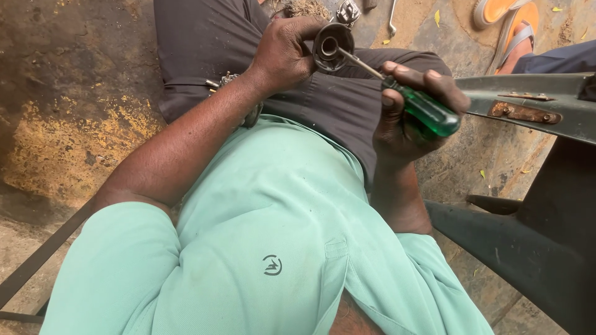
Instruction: Disassembling, cleaning, and inspecting parts of a motorcycle carburetor.
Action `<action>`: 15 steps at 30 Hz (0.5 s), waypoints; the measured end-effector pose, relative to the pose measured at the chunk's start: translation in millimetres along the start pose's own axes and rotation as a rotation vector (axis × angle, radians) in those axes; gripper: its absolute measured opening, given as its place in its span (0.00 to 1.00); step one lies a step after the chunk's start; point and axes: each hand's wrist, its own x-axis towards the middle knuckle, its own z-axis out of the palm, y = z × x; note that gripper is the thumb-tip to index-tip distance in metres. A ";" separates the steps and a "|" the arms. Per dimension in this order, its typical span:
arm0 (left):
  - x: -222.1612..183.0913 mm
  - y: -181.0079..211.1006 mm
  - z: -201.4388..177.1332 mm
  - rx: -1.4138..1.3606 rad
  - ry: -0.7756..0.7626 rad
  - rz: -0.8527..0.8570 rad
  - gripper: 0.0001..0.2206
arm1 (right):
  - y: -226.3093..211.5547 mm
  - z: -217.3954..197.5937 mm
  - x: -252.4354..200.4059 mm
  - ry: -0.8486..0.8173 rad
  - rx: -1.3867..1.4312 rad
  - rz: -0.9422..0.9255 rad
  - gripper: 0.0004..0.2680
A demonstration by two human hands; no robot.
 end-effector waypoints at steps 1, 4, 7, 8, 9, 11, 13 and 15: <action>2.1 3.6 -1.3 0.016 0.001 -0.025 0.11 | -1.0 -1.1 1.2 0.042 0.012 0.000 0.15; -0.5 -6.3 2.2 -0.002 0.007 0.063 0.11 | -10.7 -6.0 1.7 0.032 -0.047 0.076 0.14; 1.5 -2.2 -0.1 -0.012 -0.005 0.056 0.12 | -12.1 -6.3 2.5 0.033 -0.031 0.086 0.14; -3.7 -7.7 2.9 -0.011 -0.009 0.062 0.12 | -10.1 -10.1 -0.7 0.038 -0.032 0.081 0.14; -4.9 -13.8 4.1 0.076 -0.004 0.011 0.10 | -6.8 -13.0 -2.5 0.069 -0.004 0.088 0.13; -5.5 -14.6 1.1 0.167 -0.009 0.001 0.09 | 1.8 -15.2 -2.8 0.121 0.013 0.059 0.12; 0.3 -6.7 0.1 0.200 0.077 -0.073 0.14 | 11.7 -20.9 1.1 0.314 0.126 0.179 0.10; 2.0 15.5 -6.3 0.121 0.072 -0.104 0.19 | 64.6 -39.9 -39.4 0.316 -0.096 0.525 0.06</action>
